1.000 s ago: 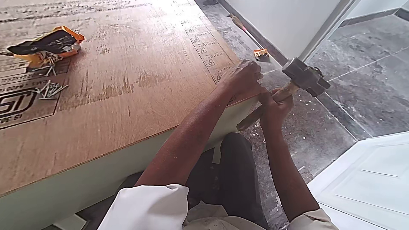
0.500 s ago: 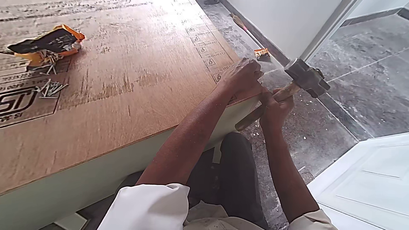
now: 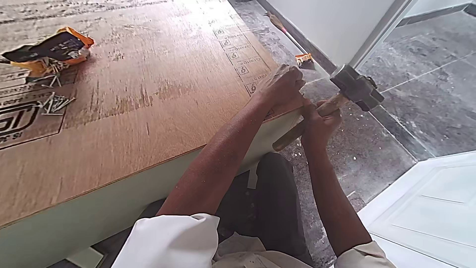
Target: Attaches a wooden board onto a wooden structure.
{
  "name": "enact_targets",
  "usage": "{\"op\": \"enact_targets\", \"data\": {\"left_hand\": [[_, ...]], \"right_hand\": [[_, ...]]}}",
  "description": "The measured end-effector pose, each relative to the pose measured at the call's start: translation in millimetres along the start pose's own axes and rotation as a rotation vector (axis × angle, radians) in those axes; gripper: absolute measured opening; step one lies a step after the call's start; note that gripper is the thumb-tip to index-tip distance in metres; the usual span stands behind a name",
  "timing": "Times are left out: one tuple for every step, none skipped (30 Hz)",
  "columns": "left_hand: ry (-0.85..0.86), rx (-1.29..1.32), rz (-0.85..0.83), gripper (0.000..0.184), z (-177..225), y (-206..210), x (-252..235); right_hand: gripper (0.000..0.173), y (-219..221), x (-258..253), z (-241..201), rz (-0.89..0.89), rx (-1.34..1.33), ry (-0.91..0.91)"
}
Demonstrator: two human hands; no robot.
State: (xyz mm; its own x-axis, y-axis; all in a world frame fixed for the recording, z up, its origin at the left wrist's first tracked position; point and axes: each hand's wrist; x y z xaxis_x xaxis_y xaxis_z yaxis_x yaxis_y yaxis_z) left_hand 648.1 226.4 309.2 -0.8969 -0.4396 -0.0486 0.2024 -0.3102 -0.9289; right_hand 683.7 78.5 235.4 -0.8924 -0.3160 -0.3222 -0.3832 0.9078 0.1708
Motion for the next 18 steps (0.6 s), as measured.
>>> {"op": "enact_targets", "data": {"left_hand": [[-0.002,0.008,0.001,0.037,-0.3,0.4,0.8],[-0.003,0.014,0.001,0.037,0.0,1.1,1.5],[0.001,0.016,0.005,0.038,-0.3,0.0,1.0],[0.003,0.017,0.001,0.038,-0.2,-0.8,1.4],[0.011,0.023,0.003,0.037,-0.6,-0.7,1.7],[0.025,0.031,0.014,0.037,-1.2,-0.3,1.6],[0.027,0.033,0.018,0.037,-1.0,-0.6,2.3],[0.019,0.03,0.006,0.036,0.2,-0.3,3.8],[0.01,0.03,0.0,0.036,0.8,-1.2,4.2],[0.003,0.027,0.0,0.036,0.6,-2.2,3.5],[-0.003,0.026,-0.004,0.035,0.9,-1.2,3.6],[-0.007,0.03,-0.002,0.036,0.6,-0.7,2.9],[-0.011,0.034,0.0,0.036,0.2,-0.8,2.4],[-0.017,0.037,-0.002,0.036,0.0,0.5,2.4],[-0.021,0.035,-0.009,0.035,0.1,1.0,2.5],[-0.024,0.029,-0.012,0.036,-0.3,-0.4,2.4],[-0.027,0.026,-0.02,0.036,0.0,-1.3,3.0],[-0.024,0.03,-0.023,0.037,0.9,-0.7,3.7]], "right_hand": [[0.027,-0.7,-0.3,0.6,-0.008,-0.004,0.005],[0.027,-2.6,-0.8,0.7,-0.016,-0.013,0.012],[0.028,-3.8,-3.6,0.3,-0.031,-0.036,0.02],[0.028,-7.3,-5.9,-0.7,-0.054,-0.057,0.037],[0.027,-13.4,-8.2,-3.3,-0.091,-0.069,0.061],[0.025,-20.8,-11.4,-8.3,-0.122,-0.058,0.079],[0.022,-29.1,-15.5,-15.3,-0.149,-0.015,0.09],[0.021,-38.3,-18.9,-25.5,-0.172,0.061,0.101],[0.02,-46.3,-24.8,-38.4,-0.195,0.134,0.097],[0.018,-53.6,-32.3,-52.9,-0.222,0.19,0.07],[0.016,-61.4,-38.8,-68.3,-0.253,0.213,0.026],[0.02,-67.7,-46.6,-83.6,-0.296,0.193,-0.035],[0.026,-73.4,-56.4,-97.2,-0.357,0.147,-0.118],[0.03,-81.2,-66.6,-108.5,-0.451,0.121,-0.21],[0.033,-89.6,-77.0,-117.1,-0.548,0.136,-0.29],[0.039,-96.9,-85.6,-123.0,-0.615,0.215,-0.355],[0.046,-103.4,-89.8,-126.4,-0.641,0.335,-0.42],[0.048,-108.3,-89.2,-128.8,-0.644,0.47,-0.472]]}}
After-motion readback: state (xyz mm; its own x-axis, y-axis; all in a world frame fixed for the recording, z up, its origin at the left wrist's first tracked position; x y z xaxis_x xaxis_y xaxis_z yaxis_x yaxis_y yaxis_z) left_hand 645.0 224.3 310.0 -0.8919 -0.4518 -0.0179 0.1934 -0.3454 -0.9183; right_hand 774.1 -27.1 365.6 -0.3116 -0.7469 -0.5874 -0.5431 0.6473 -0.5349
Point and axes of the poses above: each hand's wrist, its own x-axis away from the middle knuckle, its own y-axis out of the palm, z = x × y, and after that the axes turned 6 degrees about -y, right-handed
